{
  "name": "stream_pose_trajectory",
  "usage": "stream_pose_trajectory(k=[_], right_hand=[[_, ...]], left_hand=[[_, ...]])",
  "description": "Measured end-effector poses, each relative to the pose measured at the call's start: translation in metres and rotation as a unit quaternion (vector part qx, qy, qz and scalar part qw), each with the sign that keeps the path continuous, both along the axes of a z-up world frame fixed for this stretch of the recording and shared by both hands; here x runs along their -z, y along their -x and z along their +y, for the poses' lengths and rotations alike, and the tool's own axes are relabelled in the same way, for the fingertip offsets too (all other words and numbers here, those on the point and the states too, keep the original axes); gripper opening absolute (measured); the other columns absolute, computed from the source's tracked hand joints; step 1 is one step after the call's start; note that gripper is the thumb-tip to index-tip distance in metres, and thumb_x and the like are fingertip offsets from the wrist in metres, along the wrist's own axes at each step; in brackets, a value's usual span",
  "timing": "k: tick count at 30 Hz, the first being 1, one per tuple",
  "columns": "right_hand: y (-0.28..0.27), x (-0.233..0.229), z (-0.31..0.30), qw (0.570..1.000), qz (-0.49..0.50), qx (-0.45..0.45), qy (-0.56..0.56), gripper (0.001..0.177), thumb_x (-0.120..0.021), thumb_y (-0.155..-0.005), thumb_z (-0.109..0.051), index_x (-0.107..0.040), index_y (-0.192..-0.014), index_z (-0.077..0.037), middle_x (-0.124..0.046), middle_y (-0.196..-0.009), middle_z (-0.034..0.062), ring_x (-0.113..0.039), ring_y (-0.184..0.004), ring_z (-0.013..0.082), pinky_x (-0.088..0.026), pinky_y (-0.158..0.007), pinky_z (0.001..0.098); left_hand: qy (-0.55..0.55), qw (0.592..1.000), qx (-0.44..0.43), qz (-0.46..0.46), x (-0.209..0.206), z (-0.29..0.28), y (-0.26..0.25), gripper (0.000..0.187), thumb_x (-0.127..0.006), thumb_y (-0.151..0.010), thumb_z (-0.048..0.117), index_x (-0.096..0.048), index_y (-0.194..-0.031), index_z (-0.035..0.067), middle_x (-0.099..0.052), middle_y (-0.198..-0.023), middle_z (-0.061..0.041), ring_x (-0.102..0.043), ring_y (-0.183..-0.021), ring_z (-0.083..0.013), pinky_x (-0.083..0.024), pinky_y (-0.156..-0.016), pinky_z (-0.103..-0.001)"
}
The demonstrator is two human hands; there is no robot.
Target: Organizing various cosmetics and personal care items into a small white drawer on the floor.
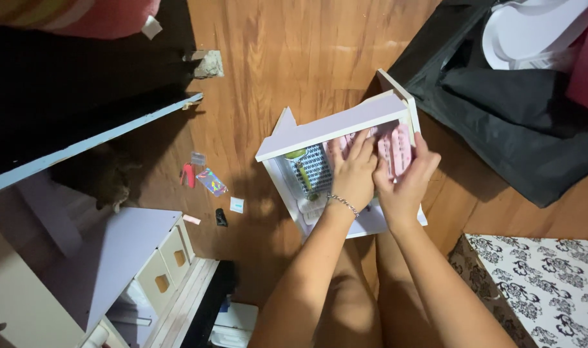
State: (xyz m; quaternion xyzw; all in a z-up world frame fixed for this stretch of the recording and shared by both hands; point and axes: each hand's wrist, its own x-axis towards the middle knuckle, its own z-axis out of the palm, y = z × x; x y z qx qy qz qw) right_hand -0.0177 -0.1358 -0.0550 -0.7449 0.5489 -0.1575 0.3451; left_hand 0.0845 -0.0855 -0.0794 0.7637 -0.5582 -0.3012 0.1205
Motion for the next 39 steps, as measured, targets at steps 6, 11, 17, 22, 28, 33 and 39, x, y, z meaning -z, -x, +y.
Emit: stream_pose_trajectory(k=[6, 11, 17, 22, 28, 33, 39], right_hand=[[0.000, 0.012, 0.004, 0.998, -0.062, 0.015, -0.023, 0.060, -0.078, -0.097, -0.012, -0.040, -0.142, -0.001, -0.045, -0.124, 0.0207, -0.055, -0.115, 0.0346, -0.048, -0.103, 0.0437], [0.013, 0.036, 0.016, 0.993, -0.111, -0.017, -0.028, 0.058, -0.077, -0.099, -0.012, -0.038, -0.141, -0.003, -0.047, -0.133, 0.0212, -0.058, -0.119, 0.0353, -0.052, -0.102, 0.0430], [0.004, 0.040, 0.021, 0.997, -0.040, -0.064, 0.026, 0.053, -0.071, -0.102, -0.006, -0.039, -0.144, -0.001, -0.044, -0.147, 0.0254, -0.053, -0.132, 0.0444, -0.048, -0.112, 0.0472], [0.010, 0.031, 0.013, 0.968, 0.171, -0.083, 0.167, 0.052, -0.076, -0.103, -0.024, -0.052, -0.144, -0.003, -0.042, -0.152, 0.0194, -0.044, -0.133, 0.0392, -0.034, -0.112, 0.0504], [0.010, 0.025, -0.001, 0.968, 0.148, -0.138, 0.147, 0.055, -0.073, -0.101, -0.025, -0.049, -0.143, 0.003, -0.041, -0.151, 0.0204, -0.043, -0.138, 0.0400, -0.032, -0.115, 0.0526], [0.013, 0.011, -0.008, 0.970, 0.147, -0.155, 0.119, 0.047, -0.074, -0.104, -0.019, -0.051, -0.139, 0.001, -0.045, -0.145, 0.0205, -0.046, -0.132, 0.0403, -0.037, -0.112, 0.0515], [0.013, -0.008, -0.019, 0.969, 0.104, -0.194, 0.115, 0.056, -0.077, -0.094, -0.008, -0.054, -0.146, -0.003, -0.052, -0.134, 0.0200, -0.054, -0.114, 0.0398, -0.048, -0.098, 0.0478]], left_hand=[[0.031, 0.995, -0.079, 0.047, -0.012, 0.009, 0.002, 0.038, -0.064, -0.081, 0.005, -0.071, -0.118, 0.001, -0.058, -0.140, -0.009, -0.035, -0.152, -0.0254, -0.020, -0.122, -0.065], [0.056, 0.996, -0.074, 0.020, -0.009, 0.021, 0.004, 0.034, -0.063, -0.083, 0.005, -0.071, -0.115, 0.002, -0.057, -0.144, -0.008, -0.037, -0.151, -0.0245, -0.023, -0.117, -0.067], [0.034, 0.998, -0.043, -0.006, 0.000, 0.028, 0.003, 0.023, -0.062, -0.091, 0.009, -0.071, -0.112, 0.004, -0.057, -0.143, -0.008, -0.039, -0.151, -0.0238, -0.026, -0.120, -0.067], [0.069, 0.994, -0.088, 0.011, -0.011, 0.018, 0.005, 0.027, -0.064, -0.089, 0.011, -0.069, -0.115, 0.007, -0.058, -0.140, -0.006, -0.042, -0.147, -0.0223, -0.025, -0.118, -0.067], [0.114, 0.979, -0.163, 0.041, 0.006, 0.023, 0.021, 0.021, -0.063, -0.099, 0.010, -0.061, -0.119, 0.005, -0.059, -0.143, -0.009, -0.043, -0.152, -0.0231, -0.031, -0.122, -0.052], [0.138, 0.967, -0.211, 0.037, 0.004, 0.008, 0.026, 0.034, -0.061, -0.099, 0.012, -0.057, -0.132, 0.003, -0.058, -0.138, -0.011, -0.047, -0.144, -0.0253, -0.034, -0.118, -0.050], [0.104, 0.974, -0.197, -0.025, 0.011, 0.003, 0.030, 0.041, -0.056, -0.097, 0.009, -0.056, -0.138, 0.009, -0.059, -0.134, -0.006, -0.052, -0.138, -0.0236, -0.036, -0.115, -0.048]])
